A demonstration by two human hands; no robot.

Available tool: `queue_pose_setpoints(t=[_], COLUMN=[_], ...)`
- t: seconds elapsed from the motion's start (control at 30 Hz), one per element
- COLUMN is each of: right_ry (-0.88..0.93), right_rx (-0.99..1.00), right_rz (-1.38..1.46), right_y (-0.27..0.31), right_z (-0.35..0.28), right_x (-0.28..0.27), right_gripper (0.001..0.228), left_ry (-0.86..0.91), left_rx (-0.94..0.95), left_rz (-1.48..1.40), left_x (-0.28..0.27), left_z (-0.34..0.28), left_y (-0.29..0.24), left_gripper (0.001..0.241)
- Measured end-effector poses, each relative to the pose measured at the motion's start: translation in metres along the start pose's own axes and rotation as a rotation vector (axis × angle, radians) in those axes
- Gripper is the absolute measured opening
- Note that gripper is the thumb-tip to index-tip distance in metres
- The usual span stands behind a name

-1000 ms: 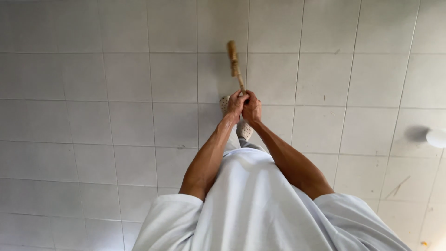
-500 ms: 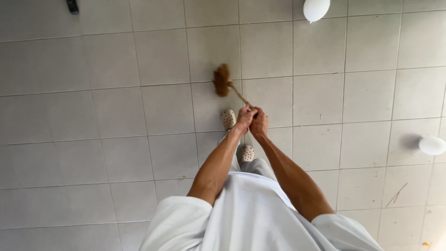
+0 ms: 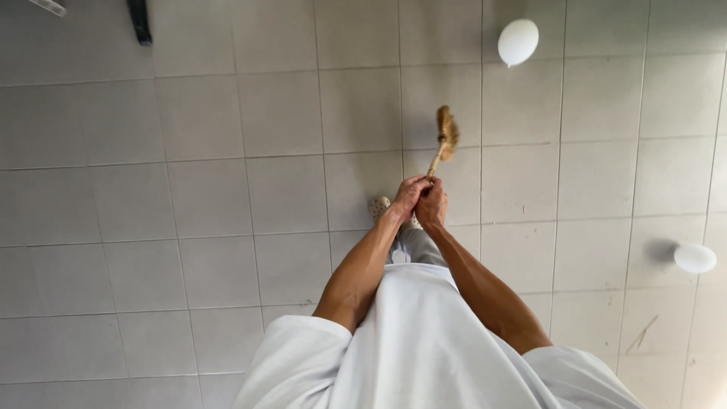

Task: Sweeping debris and small balloons off a tiled floor using a handheld broom.

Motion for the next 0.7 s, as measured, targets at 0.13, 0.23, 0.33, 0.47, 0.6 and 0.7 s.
queue_pose_setpoints(t=[0.13,0.23,0.33,0.47,0.6,0.7], right_ry=[0.011,0.064,0.126,0.156,0.189,0.116], right_rx=[-0.189,-0.218,-0.278,-0.349,-0.261,-0.185], right_rz=[-0.044,-0.076,-0.068,-0.011,0.025,-0.008], right_y=[0.039,0.06,0.088,0.092,0.062,0.063], right_z=[0.032,0.053,0.076,0.11,0.154,0.182], right_x=[0.014,0.025,0.043,0.066,0.088,0.082], right_gripper=[0.036,0.035,0.035,0.032,0.026,0.027], left_ry=[-0.123,-0.21,-0.357,-0.434,-0.451,-0.367], left_rx=[0.039,0.152,0.181,0.213,0.098,0.047], left_rz=[0.003,0.035,0.124,0.156,0.2,0.208], left_x=[-0.019,-0.03,-0.027,-0.061,-0.076,-0.113], left_z=[0.017,0.025,0.012,0.042,0.079,0.147], left_y=[-0.033,-0.062,-0.11,-0.117,-0.124,-0.096], left_gripper=[0.026,0.031,0.037,0.042,0.034,0.028])
Point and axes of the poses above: each hand's wrist, its own z-axis towards the middle knuckle, its own x-axis out of the palm, y = z × x, the point moved 6 cm from there along z, towards the middle knuckle, and after that the axes turned 8 degrees about y, right-handed, at the moved point
